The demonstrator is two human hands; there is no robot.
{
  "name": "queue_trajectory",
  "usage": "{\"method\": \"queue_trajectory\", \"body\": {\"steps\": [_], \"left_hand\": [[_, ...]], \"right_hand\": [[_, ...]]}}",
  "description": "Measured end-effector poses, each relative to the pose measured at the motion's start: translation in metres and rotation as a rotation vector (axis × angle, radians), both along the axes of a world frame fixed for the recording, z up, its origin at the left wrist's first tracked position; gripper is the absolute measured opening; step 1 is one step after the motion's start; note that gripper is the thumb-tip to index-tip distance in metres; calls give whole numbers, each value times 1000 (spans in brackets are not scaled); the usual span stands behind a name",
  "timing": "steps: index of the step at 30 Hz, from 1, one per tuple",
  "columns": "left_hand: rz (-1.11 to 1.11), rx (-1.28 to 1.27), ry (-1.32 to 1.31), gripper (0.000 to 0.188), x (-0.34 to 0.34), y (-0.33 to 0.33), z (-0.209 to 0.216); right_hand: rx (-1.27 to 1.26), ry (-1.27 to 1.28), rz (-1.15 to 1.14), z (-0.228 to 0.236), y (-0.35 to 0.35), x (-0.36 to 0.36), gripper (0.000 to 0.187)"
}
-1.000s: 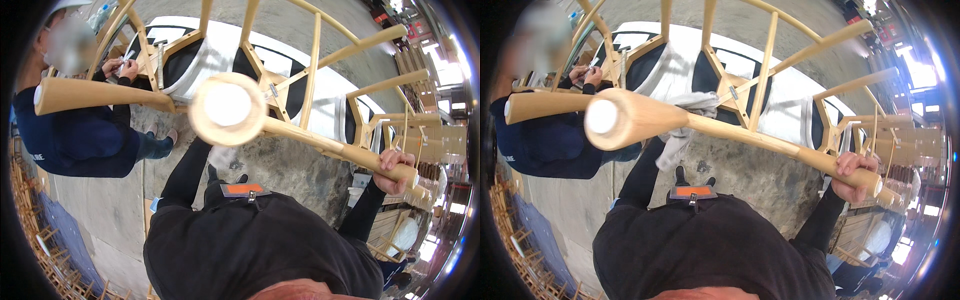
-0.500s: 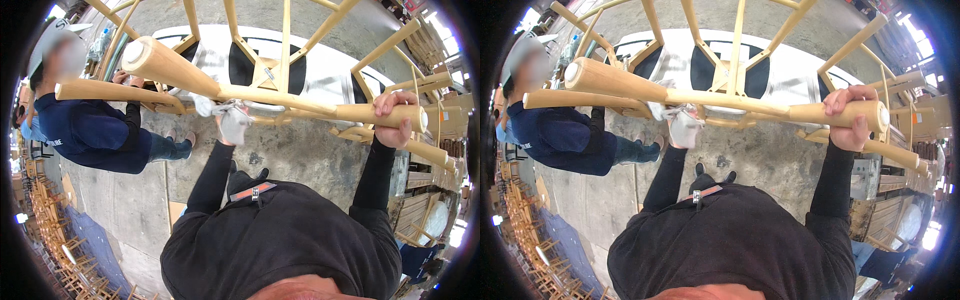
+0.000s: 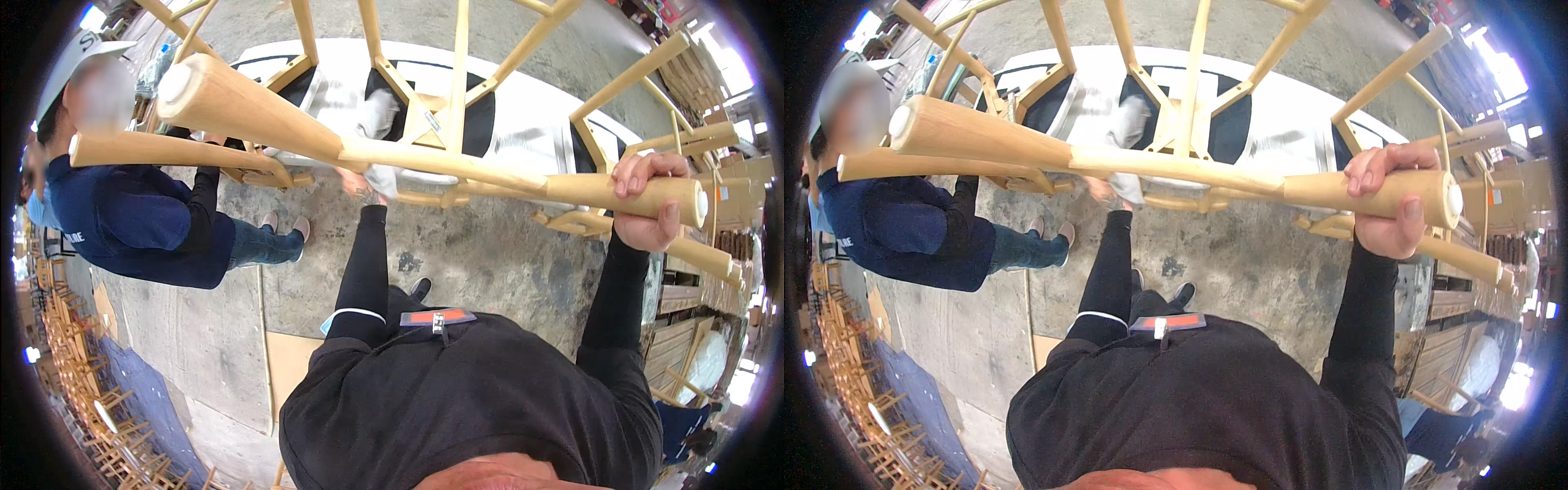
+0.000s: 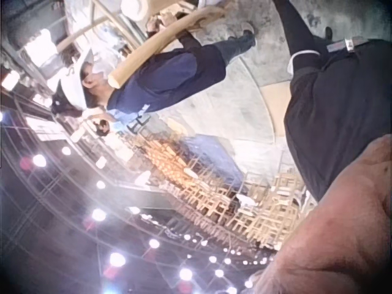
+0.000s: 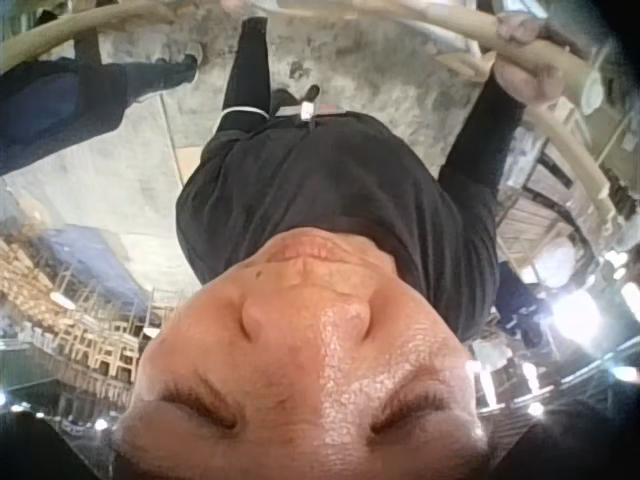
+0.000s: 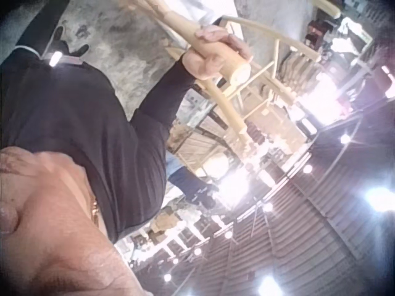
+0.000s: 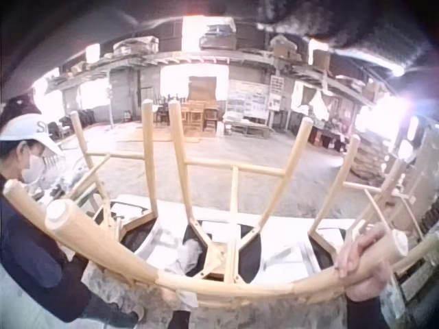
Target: The person wipes the legs and frame of wooden chairs with a cloth in a workshop. They handle multiple chairs, moving them aside and wiping different parts of each chair's frame.
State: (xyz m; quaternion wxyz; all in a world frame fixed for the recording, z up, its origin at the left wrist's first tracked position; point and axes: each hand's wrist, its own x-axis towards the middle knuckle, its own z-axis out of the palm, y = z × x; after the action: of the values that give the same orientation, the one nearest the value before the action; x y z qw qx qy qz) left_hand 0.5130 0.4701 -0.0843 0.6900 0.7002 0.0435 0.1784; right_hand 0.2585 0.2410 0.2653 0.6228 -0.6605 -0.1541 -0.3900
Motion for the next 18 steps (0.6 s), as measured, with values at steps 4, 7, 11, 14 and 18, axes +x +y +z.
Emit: {"method": "queue_trajectory", "body": {"steps": [4, 7, 11, 14, 18], "left_hand": [[-270, 400, 238, 39, -33, -34, -25], [-445, -583, 308, 28, 2, 29, -25], [-723, -946, 444, 37, 7, 114, 46], [-551, -1193, 415, 45, -14, 140, 190], [-770, -1335, 263, 48, -8, 161, 245]], "right_hand": [[-23, 26, -111, -11, -9, -13, 47], [16, -12, -41, 1, 3, 3, 47], [22, 13, -111, -11, 1, -12, 49], [45, -2, -142, -18, 0, -16, 49], [50, -10, -162, -10, 6, -7, 48]]}}
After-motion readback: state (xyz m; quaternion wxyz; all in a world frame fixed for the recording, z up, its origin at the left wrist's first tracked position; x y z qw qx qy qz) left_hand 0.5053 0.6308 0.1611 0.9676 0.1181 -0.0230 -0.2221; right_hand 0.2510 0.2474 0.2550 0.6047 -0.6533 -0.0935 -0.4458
